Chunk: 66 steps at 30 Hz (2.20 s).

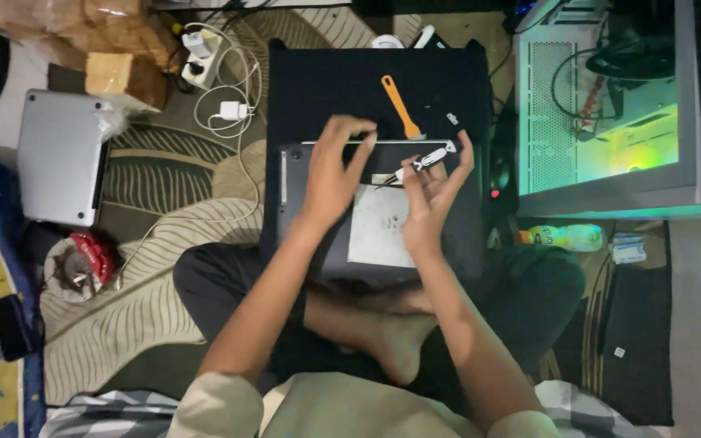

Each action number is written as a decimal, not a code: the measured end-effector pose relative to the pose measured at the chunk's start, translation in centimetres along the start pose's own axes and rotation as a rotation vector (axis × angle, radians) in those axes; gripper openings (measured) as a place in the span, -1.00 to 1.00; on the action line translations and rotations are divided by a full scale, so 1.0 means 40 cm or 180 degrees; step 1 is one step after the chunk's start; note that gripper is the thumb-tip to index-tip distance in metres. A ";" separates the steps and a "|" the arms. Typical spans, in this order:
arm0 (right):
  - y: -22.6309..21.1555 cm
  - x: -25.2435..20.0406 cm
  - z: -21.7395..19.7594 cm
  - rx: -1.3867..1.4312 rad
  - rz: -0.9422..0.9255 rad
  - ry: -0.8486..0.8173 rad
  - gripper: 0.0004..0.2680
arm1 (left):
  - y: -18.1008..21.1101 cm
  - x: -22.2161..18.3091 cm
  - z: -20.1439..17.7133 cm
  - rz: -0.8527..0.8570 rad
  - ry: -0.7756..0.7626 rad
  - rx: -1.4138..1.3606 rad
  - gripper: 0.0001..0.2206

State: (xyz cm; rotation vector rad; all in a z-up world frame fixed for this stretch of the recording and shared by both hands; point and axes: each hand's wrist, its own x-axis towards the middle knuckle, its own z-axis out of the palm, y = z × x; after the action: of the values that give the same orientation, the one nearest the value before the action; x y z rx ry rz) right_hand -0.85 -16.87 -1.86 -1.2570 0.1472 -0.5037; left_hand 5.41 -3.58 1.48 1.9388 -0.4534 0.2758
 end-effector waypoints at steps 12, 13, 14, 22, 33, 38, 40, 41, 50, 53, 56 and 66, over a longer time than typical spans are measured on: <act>-0.025 0.027 0.008 0.0092 0.0515 0.0227 -0.37 | -0.029 -0.244 -0.092 -0.0981 0.0702 -0.0055 -0.77; -0.046 0.029 0.002 0.0092 0.0503 0.0226 -0.37 | -0.038 -0.243 -0.087 -0.0971 0.0704 -0.0060 -0.77; -0.067 0.032 -0.003 0.0000 0.0352 0.0290 -0.37 | -0.047 -0.241 -0.082 -0.0967 0.0698 -0.0068 -0.79; -0.023 0.119 -0.200 -0.1182 -0.1100 0.0517 -0.35 | -0.062 -0.242 -0.079 -0.0710 0.0617 -0.0217 -0.78; 0.002 0.161 -0.250 -0.2328 -0.1284 0.0095 -0.38 | -0.045 -0.239 -0.087 -0.0712 0.0507 -0.0147 -0.82; -0.020 0.142 -0.194 -0.1882 -0.1222 -0.0236 -0.38 | -0.037 -0.235 -0.084 -0.0838 0.0512 -0.0134 -0.84; -0.034 0.128 -0.152 -0.1555 -0.1102 -0.0401 -0.36 | -0.059 -0.237 -0.073 -0.0867 0.0483 -0.0107 -0.84; -0.044 0.123 -0.129 -0.1570 -0.1035 -0.0576 -0.38 | -0.079 -0.240 -0.065 -0.0981 0.0529 -0.0102 -0.93; 0.015 0.123 -0.060 -0.2354 -0.1218 -0.1108 -0.48 | -0.047 -0.229 -0.082 -0.0532 0.0687 -0.0190 -0.40; -0.019 0.116 -0.028 -0.2470 -0.1512 -0.1206 -0.48 | -0.054 -0.235 -0.080 -0.0539 0.0632 -0.0171 -0.41; -0.019 0.114 -0.020 -0.2572 -0.1692 -0.1359 -0.49 | -0.052 -0.237 -0.081 -0.0584 0.0627 -0.0216 -0.44; 0.007 0.117 -0.046 -0.2980 -0.2220 -0.1530 -0.50 | -0.045 -0.234 -0.081 -0.0720 0.0590 -0.0385 -0.49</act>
State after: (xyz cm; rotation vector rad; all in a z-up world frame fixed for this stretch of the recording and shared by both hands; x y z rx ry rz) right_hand 2.68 -20.48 -1.93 -2.3311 -0.5465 -0.7412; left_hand -2.19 1.77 -2.39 1.8074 -0.1244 0.2717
